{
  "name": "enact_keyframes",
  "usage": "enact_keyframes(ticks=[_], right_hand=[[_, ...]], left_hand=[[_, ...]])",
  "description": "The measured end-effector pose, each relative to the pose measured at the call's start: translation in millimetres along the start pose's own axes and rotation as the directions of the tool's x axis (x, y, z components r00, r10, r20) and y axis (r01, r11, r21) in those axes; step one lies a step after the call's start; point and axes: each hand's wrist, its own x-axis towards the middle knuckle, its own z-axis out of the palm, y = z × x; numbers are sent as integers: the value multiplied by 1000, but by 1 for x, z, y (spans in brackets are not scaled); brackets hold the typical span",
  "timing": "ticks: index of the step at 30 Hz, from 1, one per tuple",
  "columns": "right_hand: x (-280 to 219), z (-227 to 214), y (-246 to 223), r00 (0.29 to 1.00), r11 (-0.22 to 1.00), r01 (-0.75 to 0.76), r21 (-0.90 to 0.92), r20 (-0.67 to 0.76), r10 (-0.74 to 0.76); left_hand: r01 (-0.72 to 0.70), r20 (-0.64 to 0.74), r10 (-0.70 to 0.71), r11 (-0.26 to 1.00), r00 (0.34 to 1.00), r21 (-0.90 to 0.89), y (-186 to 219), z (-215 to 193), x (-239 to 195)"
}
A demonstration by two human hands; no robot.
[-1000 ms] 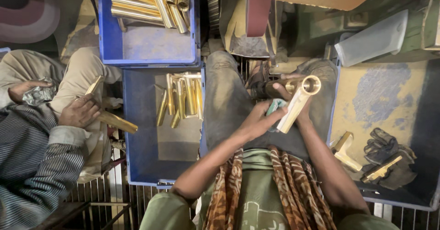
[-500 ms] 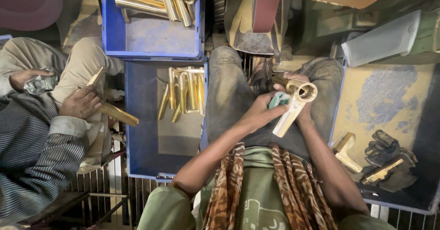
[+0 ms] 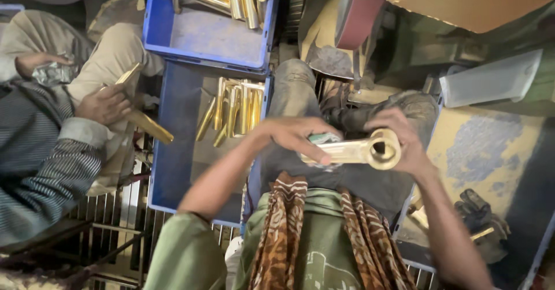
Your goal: The person cleans gold-colored metal faucet components by hand using a small green cloth and a polishing block.
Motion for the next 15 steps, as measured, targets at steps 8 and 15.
enact_keyframes(ticks=[8,15], right_hand=[[-29,-15,-22,943,987,-149,60,309,123],[-49,-25,-54,785,767,-545,-339,114,609]], left_hand=[[190,-43,-186,972,982,138,12,-41,-17],[-53,-650,-467,787,599,-615,-89,-6,-7]])
